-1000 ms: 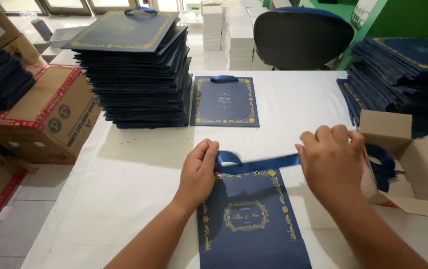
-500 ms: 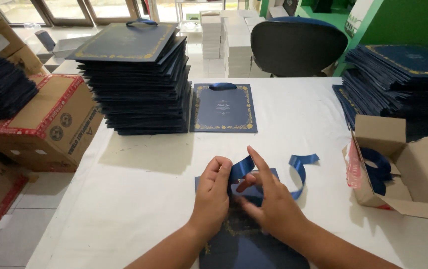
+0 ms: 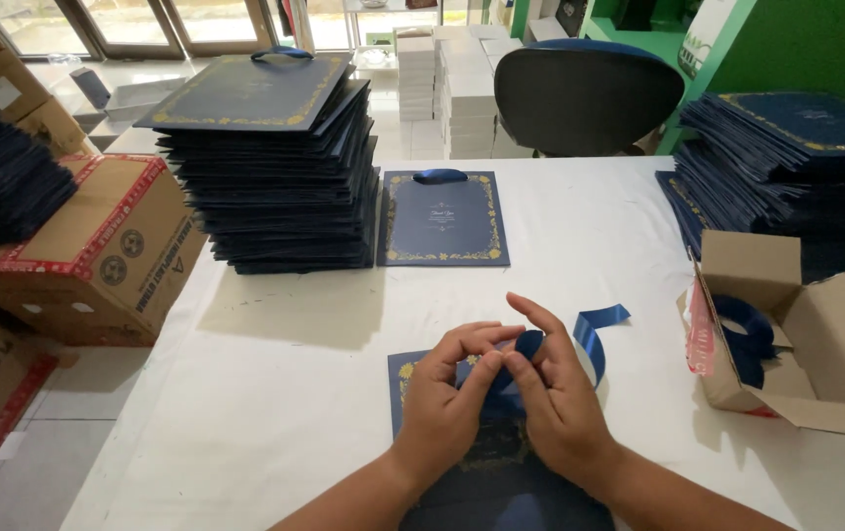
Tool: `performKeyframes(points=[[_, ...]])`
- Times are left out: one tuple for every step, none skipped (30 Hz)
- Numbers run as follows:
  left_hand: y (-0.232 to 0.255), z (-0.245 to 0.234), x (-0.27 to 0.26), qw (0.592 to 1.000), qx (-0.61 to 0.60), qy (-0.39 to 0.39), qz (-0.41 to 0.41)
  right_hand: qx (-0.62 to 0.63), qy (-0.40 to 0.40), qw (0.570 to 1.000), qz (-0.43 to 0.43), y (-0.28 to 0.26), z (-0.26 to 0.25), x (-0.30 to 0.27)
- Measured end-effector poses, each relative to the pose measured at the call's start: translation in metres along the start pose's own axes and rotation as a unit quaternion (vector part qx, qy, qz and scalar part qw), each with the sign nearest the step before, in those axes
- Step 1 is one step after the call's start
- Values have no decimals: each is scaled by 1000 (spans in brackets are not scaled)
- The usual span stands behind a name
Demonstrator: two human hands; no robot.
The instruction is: Tying blue ribbons onto dark blue cards to create handles or decorative bows.
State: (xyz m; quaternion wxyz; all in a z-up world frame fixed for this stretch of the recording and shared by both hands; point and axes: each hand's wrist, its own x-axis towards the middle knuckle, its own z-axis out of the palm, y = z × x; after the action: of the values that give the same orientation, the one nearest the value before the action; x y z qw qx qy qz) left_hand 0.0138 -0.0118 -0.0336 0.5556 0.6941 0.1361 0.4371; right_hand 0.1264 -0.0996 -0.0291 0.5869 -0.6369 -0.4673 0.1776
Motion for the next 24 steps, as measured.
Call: performKeyframes(points=[[-1,-2,1,1000,0,0,0,0,0,1000,0,1,-1,0],[-2,-3,1,999,-22,-1,-41,-12,-5,1000,-6,2,-2,0],[-2,-4,2,996,-45,-2,-82,-25,-10,1000,-12,4,-3,0],[-4,-6,3,996,-46,-2,-82,-26,-11,1000,-12,6,-6,1],[-5,-9,4,995,-36,-13,-95,-48,-52,997,-36,8,-8,2],[-6,-11,5,993,-25,-25,-109,-70,-93,991,-61,11,-10,4],[-6,-13,7,993,-26,-25,-109,-70,-93,991,-60,10,-11,4],[-6,-14,8,994,-10,-21,-103,-83,-107,989,-52,10,-13,4],[-5,-16,10,995,7,-17,-97,-96,-120,987,-44,9,-14,5],[-7,-18,11,995,6,-17,-97,-96,-120,987,-44,7,-13,6],[-8,-20,12,995,-8,-13,-103,-85,-106,991,-18,5,-12,7],[-10,-22,13,994,-23,-10,-109,-74,-92,993,7,3,-11,8],[-7,-22,14,994,-23,-10,-109,-75,-91,993,7,0,-11,9],[-5,-22,14,992,-42,-5,-120,-24,-99,994,34,-3,-10,10],[-2,-22,15,990,-61,-1,-131,27,-106,992,59,-6,-10,11],[-2,-22,15,990,-61,-1,-130,27,-106,992,59,-7,-11,13],[-2,-23,15,993,-63,-3,-102,85,-122,986,80,-9,-11,14],[-2,-23,14,995,-65,-6,-75,142,-137,975,102,-10,-11,15],[-6,-24,14,995,-65,-6,-74,142,-137,975,102,-6,-13,17],[-9,-25,15,995,-66,11,-73,130,-153,970,139,-3,-14,19],[-13,-26,15,995,-67,29,-73,119,-169,962,177,1,-16,21],[-17,-28,16,995,-67,28,-73,119,-168,962,178,4,-18,22],[-20,-30,17,994,-75,34,-70,103,-157,969,160,6,-19,23],[-23,-32,17,993,-83,40,-67,87,-145,975,143,9,-20,24]])
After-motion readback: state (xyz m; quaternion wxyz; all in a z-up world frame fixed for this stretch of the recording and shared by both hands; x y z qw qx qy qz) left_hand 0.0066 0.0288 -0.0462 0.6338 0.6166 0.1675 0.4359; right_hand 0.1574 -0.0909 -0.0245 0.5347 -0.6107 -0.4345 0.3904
